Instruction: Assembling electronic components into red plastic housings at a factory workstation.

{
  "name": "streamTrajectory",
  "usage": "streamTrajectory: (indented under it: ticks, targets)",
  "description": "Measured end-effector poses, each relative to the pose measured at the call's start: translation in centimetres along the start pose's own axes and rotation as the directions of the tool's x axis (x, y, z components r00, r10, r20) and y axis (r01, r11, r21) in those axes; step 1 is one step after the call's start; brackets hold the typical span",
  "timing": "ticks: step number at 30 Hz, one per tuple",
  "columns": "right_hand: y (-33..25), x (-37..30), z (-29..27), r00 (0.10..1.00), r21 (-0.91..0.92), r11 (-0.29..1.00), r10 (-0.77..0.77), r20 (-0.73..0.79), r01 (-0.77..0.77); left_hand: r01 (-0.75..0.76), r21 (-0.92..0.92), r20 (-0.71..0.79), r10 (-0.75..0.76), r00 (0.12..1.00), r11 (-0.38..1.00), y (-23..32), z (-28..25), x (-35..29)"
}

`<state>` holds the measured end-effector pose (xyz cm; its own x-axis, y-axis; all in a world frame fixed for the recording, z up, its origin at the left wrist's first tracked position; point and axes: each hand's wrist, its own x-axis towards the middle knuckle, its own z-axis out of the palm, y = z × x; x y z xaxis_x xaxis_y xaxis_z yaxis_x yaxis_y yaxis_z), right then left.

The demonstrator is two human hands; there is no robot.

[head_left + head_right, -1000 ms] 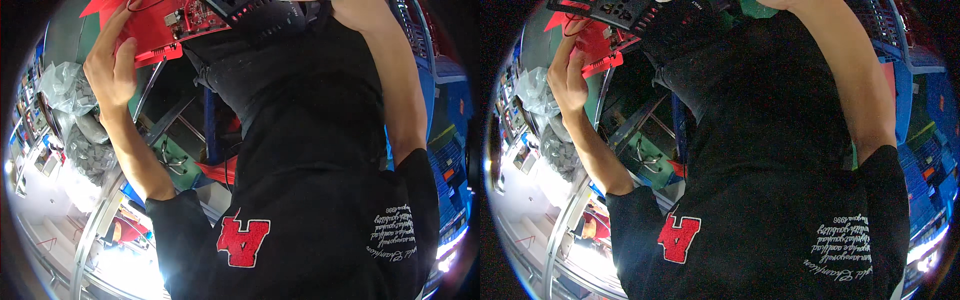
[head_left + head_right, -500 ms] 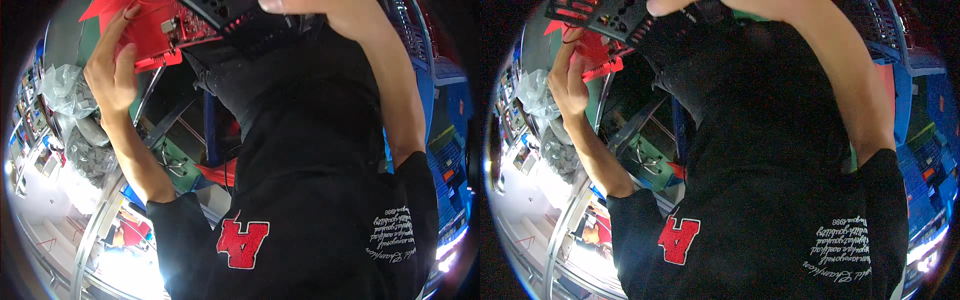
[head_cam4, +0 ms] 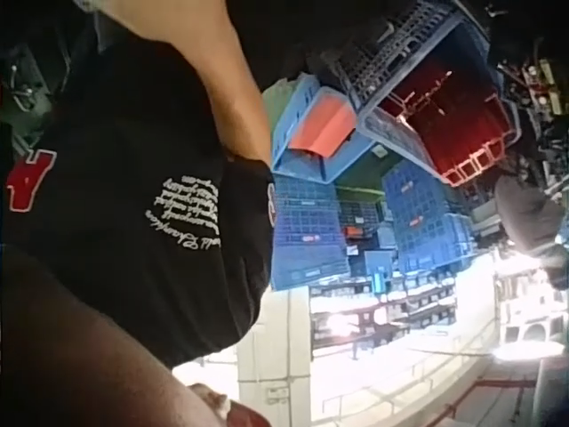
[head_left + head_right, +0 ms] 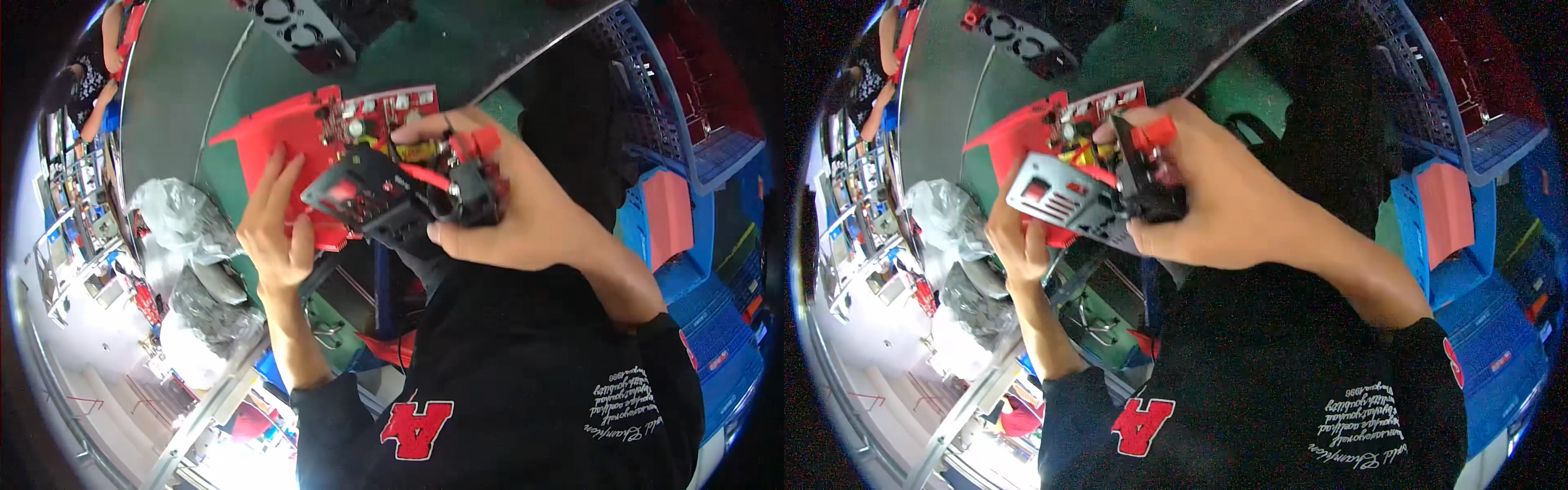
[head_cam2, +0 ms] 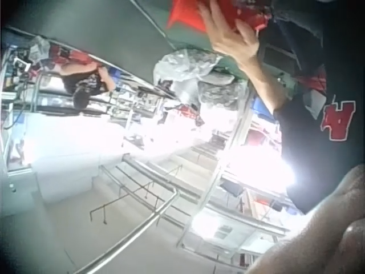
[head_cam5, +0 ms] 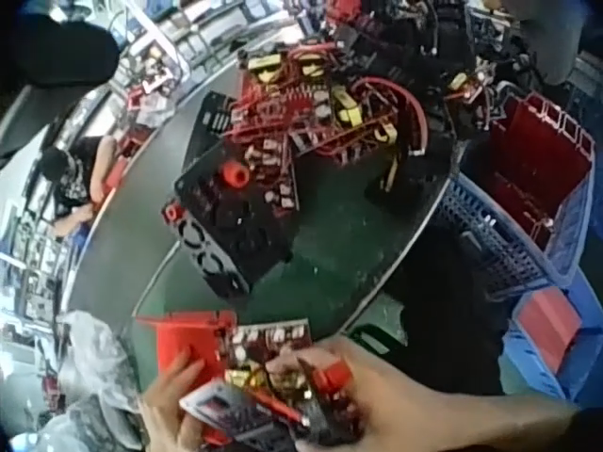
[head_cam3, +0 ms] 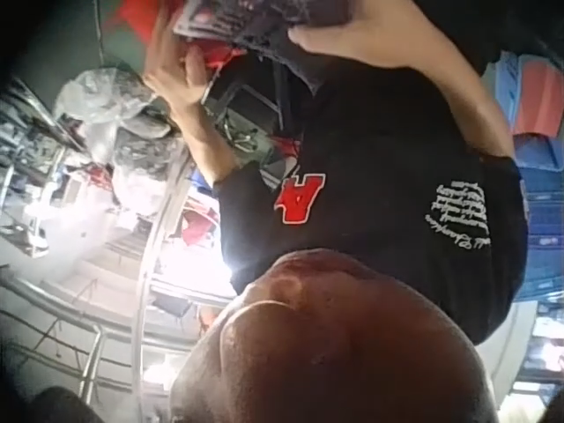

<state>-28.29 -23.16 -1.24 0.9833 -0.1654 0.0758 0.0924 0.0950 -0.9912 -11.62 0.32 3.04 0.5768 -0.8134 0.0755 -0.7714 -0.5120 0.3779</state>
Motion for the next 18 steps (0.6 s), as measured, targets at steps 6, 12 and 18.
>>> streamTrajectory:
  ticks: [6, 12, 18]
  targets:
    - [-0.9, 0.9, -0.2, 0.998, -0.082, 0.995, 0.053, 0.035, -0.05, -0.011, -0.004, 0.006, 0.011, 1.0, 1.0, -0.2, 0.1, 0.6]
    - [-0.8, 1.7, 1.9, 0.998, -0.018, 0.998, 0.058, -0.028, -0.059, 0.092, -0.134, -0.08, -0.103, 0.991, 0.987, -1.0, 0.8, -0.3]
    - [-2.0, 3.0, 3.3, 0.98, -0.023, 0.982, 0.19, 0.054, -0.189, 0.041, -0.074, -0.198, -0.055, 0.979, 0.996, -0.6, 1.2, -0.2]
